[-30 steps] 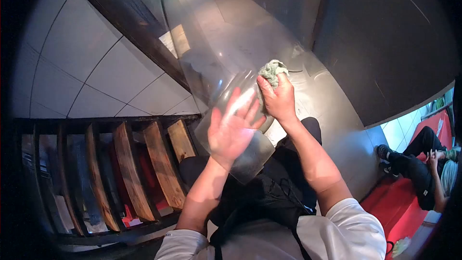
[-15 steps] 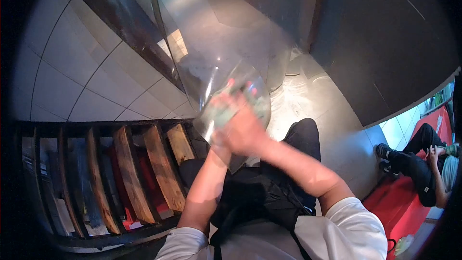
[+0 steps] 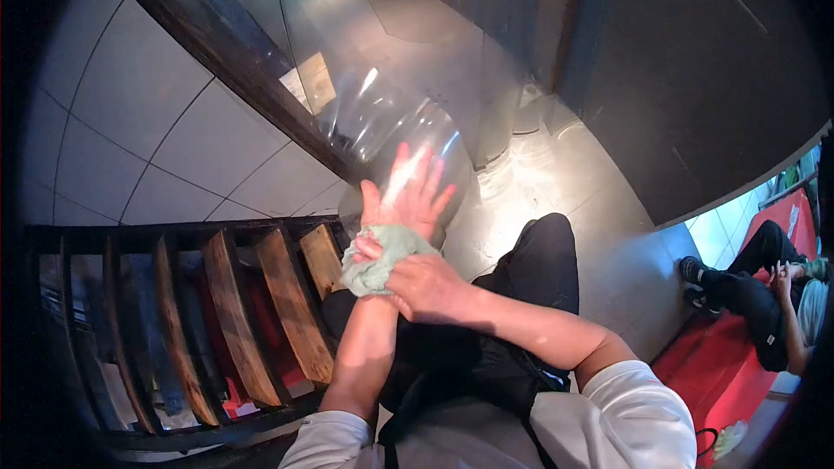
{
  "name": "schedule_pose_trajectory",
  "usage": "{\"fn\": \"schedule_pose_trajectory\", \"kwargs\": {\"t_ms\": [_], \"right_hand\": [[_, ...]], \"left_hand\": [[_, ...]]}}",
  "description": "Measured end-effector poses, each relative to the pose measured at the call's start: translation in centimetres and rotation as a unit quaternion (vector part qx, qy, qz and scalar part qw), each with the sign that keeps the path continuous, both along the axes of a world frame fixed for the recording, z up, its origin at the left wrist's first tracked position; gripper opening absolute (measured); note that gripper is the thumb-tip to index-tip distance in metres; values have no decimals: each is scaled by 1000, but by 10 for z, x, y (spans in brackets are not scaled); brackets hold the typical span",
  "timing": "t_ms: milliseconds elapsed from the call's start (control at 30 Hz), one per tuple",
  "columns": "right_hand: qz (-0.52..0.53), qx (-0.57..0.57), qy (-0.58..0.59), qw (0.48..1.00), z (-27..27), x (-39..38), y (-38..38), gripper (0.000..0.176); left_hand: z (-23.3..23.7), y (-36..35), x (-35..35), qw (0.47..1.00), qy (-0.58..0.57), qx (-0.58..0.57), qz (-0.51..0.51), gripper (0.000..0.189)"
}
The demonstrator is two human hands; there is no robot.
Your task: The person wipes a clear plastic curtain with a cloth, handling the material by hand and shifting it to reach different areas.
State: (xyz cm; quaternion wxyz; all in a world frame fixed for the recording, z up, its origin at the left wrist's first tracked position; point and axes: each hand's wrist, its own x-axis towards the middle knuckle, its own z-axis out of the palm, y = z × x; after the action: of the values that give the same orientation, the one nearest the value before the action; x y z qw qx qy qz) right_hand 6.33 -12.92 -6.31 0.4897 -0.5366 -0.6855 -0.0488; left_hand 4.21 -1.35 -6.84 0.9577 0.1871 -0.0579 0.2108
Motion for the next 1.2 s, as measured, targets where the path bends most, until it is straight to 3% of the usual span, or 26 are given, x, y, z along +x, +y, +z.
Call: {"fn": "schedule_pose_trajectory", "kwargs": {"t_ms": [33, 67, 167, 200, 233, 267, 300, 367, 400, 433, 500, 533, 567, 633, 667, 733, 767, 800, 833, 900, 967, 1067, 1133, 1167, 1200], "right_hand": [[-10, 1, -1, 1000, -6, 2, 4, 59], [-47, -14, 34, 998, -3, 9, 5, 55], [-153, -10, 118, 981, 1, 75, 28, 57], [-181, -10, 107, 978, 1, 87, 34, 53], [-209, -9, 95, 973, 0, 96, 38, 49], [-239, -7, 84, 967, 1, 101, 40, 46], [-172, -20, 90, 981, 7, 89, 31, 39], [-49, -23, 116, 992, 17, 31, 5, 28], [32, -50, 96, 994, 8, 12, -5, 39], [43, -47, 102, 993, 20, 7, -7, 51], [-53, -16, 63, 996, -7, 31, 8, 54], [-114, -17, 76, 990, -21, 56, 24, 50], [-178, -16, 84, 980, -26, 80, 36, 46], [-162, -174, 163, 957, -2, 94, 33, 37], [-153, -250, 200, 935, 12, 98, 30, 33], [-80, -61, 158, 982, 14, 44, 14, 23], [-49, -51, 122, 990, 2, 18, 8, 31], [16, -31, 113, 993, 19, -1, -2, 42], [61, -67, 110, 990, 19, -6, -7, 56], [5, -45, 38, 998, 2, 10, 3, 57], [-106, -27, 65, 992, -5, 40, 21, 49], [-157, -150, 262, 940, 14, 83, 41, 39], [-101, -221, 170, 955, 12, 53, 30, 33], [-65, -199, 141, 968, 8, 28, 20, 34], [-28, -177, 113, 977, 5, 3, 10, 35]], "left_hand": [[-3, 1, -1, 1000, -9, -6, -2, 85], [19, -12, -3, 995, 75, 48, 43, 87], [22, -20, -14, 994, 91, 49, 44, 88], [26, -24, -14, 996, -23, -60, -65, 88], [29, -38, -11, 999, 37, 25, -18, 92], [29, -38, -11, 998, 52, 20, 1, 93], [27, -37, -9, 998, 67, 13, 19, 95], [-2, -11, -3, 989, -105, -41, -92, 102], [-2, -6, -6, 997, 57, 42, -35, 90], [-2, -7, -7, 996, 78, 41, 9, 91], [-2, -16, -7, 987, 123, 40, 93, 94], [-10, -15, -20, 967, 119, 193, 115, 97], [-4, -25, -22, 981, 93, 148, 79, 98], [16, -45, -18, 998, 34, 57, 4, 100], [19, -45, -16, 992, 51, 114, 17, 102], [-10, -21, -17, 999, -32, -37, -24, 102], [-23, -15, -21, 990, -69, -117, -40, 103], [-15, -12, -18, 998, 11, -52, 20, 96], [-8, -14, -22, 998, 20, -38, 34, 95], [0, -23, -34, 997, 48, -11, 58, 93], [4, -25, -39, 996, 63, 36, 47, 82], [4, -39, -39, 996, 41, 79, 10, 78], [-5, -37, -39, 991, 107, 63, 58, 80], [-14, -36, -39, 985, 142, 49, 84, 82], [-26, -28, -35, 996, 68, 28, 46, 81]]}}
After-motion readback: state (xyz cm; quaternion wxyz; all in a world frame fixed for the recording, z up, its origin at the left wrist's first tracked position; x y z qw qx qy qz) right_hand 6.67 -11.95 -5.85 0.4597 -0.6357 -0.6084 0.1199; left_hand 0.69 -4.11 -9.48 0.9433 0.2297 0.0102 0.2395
